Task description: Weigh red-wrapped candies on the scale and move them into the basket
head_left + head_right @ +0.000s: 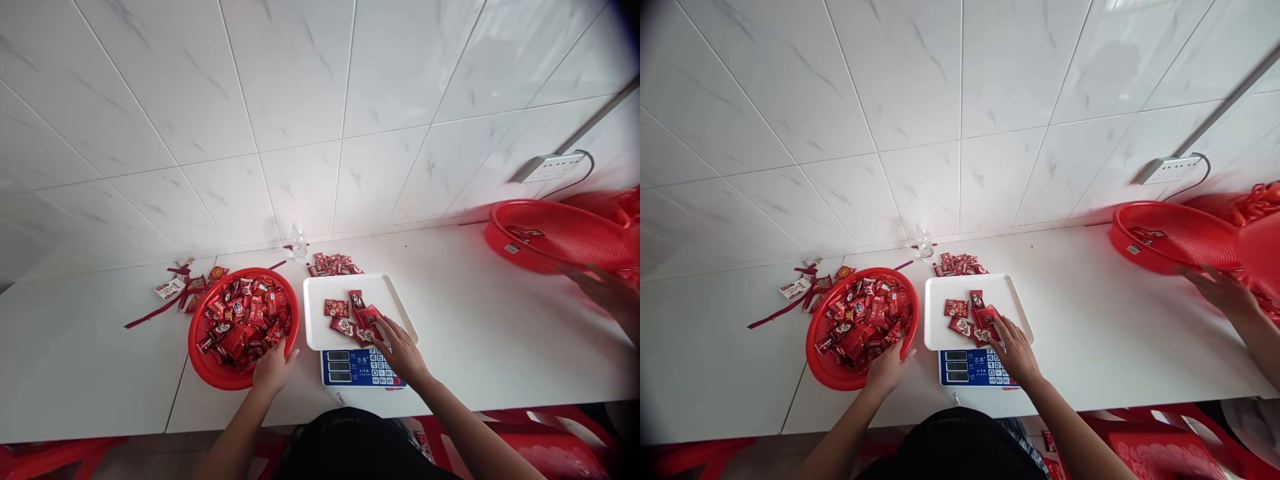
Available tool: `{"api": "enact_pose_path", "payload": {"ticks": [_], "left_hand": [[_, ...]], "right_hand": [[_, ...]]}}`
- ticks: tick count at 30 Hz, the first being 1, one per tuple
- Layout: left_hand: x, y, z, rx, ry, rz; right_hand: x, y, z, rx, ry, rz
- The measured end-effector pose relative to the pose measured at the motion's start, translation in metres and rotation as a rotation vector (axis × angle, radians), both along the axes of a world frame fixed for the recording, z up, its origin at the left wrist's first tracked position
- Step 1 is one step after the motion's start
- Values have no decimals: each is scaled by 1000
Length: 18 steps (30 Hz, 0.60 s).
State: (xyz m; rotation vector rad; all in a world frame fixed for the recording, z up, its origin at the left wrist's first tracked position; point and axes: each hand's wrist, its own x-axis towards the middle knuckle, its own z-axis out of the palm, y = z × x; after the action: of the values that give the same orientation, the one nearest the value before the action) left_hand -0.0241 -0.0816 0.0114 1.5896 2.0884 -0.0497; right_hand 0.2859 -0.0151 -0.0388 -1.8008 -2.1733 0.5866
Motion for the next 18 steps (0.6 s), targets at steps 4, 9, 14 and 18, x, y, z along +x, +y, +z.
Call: {"api": "enact_pose_path", "payload": {"ticks": [4,9,14,18], "left_hand": [[1,0,0,-15,17,9],[2,3,4,-40,20,28],[4,4,7,-55,18,44],[6,2,8,-49,34,59]], "right_hand": [[0,1,2,-2,-13,24],[-1,4,15,3,-8,16],[-5,16,29,-78,-4,-5],[-11,31,34,-146,-5,-64]]}}
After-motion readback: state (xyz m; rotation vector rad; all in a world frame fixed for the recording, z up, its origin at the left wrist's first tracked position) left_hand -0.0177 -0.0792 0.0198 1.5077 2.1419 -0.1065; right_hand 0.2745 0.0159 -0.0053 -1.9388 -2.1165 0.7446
